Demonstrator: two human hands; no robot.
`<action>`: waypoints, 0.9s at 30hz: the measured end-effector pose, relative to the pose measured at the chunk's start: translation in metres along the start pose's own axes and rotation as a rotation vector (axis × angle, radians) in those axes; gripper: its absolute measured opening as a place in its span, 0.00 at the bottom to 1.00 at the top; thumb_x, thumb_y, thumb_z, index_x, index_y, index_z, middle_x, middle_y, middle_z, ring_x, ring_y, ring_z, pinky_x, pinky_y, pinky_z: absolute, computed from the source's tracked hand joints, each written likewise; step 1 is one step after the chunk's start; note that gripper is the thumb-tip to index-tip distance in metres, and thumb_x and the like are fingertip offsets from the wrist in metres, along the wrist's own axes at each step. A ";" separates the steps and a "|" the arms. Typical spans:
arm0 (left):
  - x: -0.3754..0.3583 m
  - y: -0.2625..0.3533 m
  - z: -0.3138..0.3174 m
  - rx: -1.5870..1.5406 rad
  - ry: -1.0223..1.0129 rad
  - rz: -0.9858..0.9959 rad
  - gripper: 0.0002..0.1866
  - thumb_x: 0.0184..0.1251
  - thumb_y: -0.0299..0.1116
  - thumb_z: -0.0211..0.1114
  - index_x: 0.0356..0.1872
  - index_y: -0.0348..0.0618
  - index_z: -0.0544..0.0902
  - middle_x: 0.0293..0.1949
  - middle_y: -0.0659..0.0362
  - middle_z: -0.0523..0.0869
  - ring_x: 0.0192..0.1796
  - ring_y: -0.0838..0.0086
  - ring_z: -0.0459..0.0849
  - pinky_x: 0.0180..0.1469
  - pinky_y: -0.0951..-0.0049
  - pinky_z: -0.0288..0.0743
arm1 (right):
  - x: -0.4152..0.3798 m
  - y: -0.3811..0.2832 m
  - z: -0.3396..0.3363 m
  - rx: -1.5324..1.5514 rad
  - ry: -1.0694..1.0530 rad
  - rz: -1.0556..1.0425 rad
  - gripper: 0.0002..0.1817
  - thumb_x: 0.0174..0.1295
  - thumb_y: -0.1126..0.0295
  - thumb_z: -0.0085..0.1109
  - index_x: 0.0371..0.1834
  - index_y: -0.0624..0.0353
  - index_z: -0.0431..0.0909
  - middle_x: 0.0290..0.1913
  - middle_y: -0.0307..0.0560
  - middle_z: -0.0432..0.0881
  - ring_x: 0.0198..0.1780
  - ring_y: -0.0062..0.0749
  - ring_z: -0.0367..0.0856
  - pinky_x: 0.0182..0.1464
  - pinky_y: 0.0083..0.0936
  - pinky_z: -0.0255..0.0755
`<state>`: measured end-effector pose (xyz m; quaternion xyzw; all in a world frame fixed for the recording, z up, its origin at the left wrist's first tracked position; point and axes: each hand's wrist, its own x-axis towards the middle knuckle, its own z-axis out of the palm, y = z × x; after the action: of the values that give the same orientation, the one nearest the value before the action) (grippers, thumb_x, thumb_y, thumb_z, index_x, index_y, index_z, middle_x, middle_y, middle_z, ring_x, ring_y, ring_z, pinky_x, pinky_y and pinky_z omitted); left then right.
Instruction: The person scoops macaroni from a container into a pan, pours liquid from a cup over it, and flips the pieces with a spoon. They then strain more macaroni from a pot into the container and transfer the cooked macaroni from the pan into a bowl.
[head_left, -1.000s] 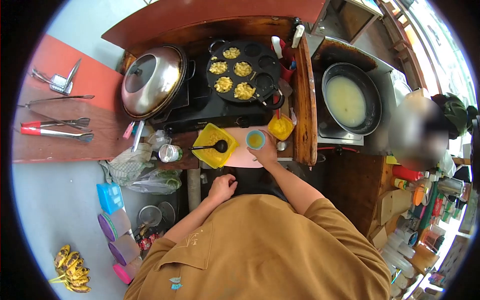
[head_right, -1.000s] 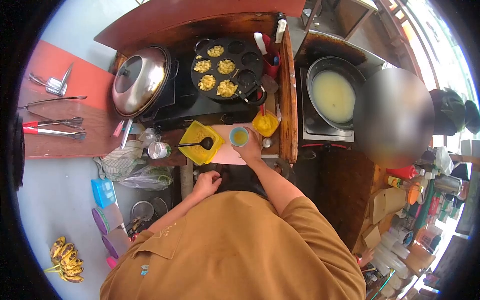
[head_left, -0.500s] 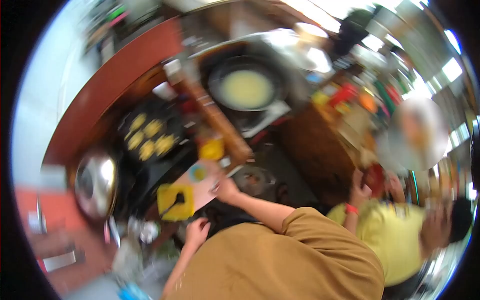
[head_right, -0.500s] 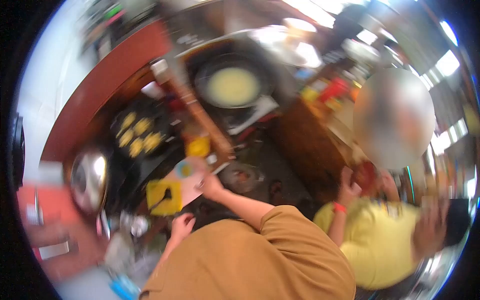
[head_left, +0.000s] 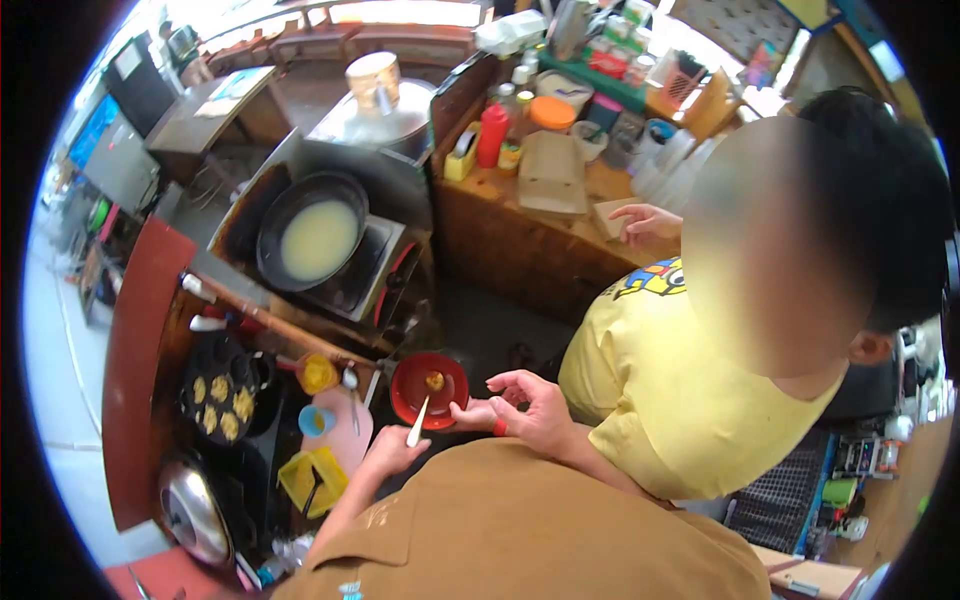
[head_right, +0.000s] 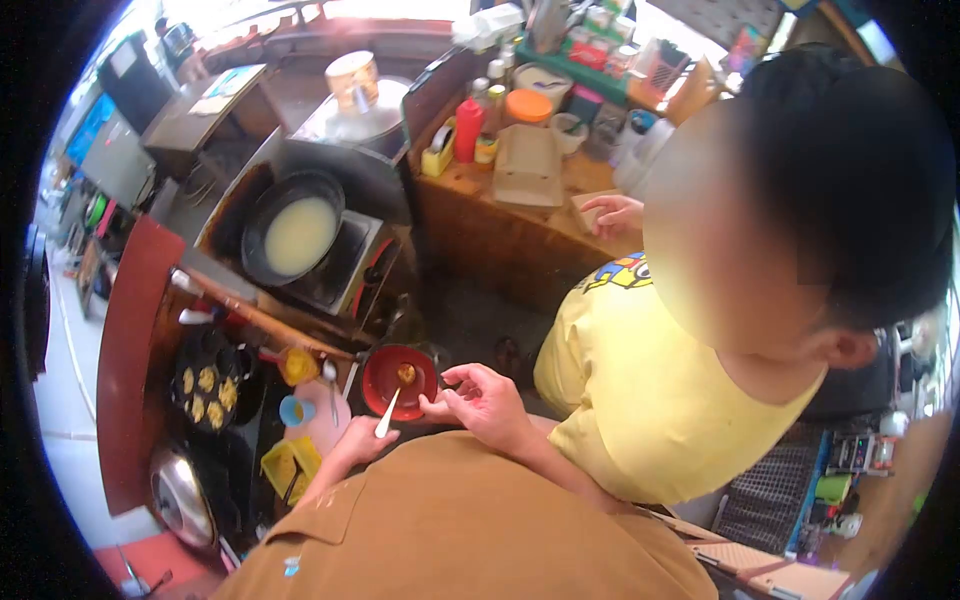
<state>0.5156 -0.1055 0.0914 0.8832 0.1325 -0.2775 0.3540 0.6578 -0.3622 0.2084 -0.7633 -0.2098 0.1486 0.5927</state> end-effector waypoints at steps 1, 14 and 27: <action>0.002 0.000 0.002 -0.015 -0.019 0.066 0.18 0.62 0.45 0.72 0.38 0.37 0.88 0.34 0.43 0.89 0.39 0.50 0.89 0.44 0.56 0.82 | -0.005 0.007 0.003 0.092 -0.038 0.040 0.12 0.65 0.71 0.68 0.49 0.65 0.82 0.38 0.44 0.87 0.36 0.21 0.85 0.42 0.21 0.80; -0.017 -0.020 0.015 -1.255 0.019 -0.422 0.30 0.75 0.54 0.59 0.59 0.32 0.78 0.38 0.51 0.86 0.26 0.75 0.83 0.25 0.74 0.81 | 0.009 0.111 0.086 -0.407 0.156 0.094 0.24 0.63 0.65 0.63 0.58 0.69 0.75 0.58 0.64 0.80 0.61 0.56 0.77 0.65 0.45 0.70; 0.018 -0.029 0.004 -0.589 0.406 0.107 0.16 0.67 0.42 0.69 0.42 0.37 0.88 0.31 0.50 0.90 0.30 0.67 0.89 0.36 0.67 0.82 | 0.058 0.091 0.099 -0.486 0.181 -0.186 0.19 0.61 0.70 0.65 0.54 0.64 0.79 0.56 0.57 0.82 0.63 0.53 0.76 0.68 0.42 0.69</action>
<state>0.5164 -0.0868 0.0625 0.7862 0.2278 -0.0275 0.5739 0.6741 -0.2686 0.0965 -0.8708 -0.2544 -0.0301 0.4197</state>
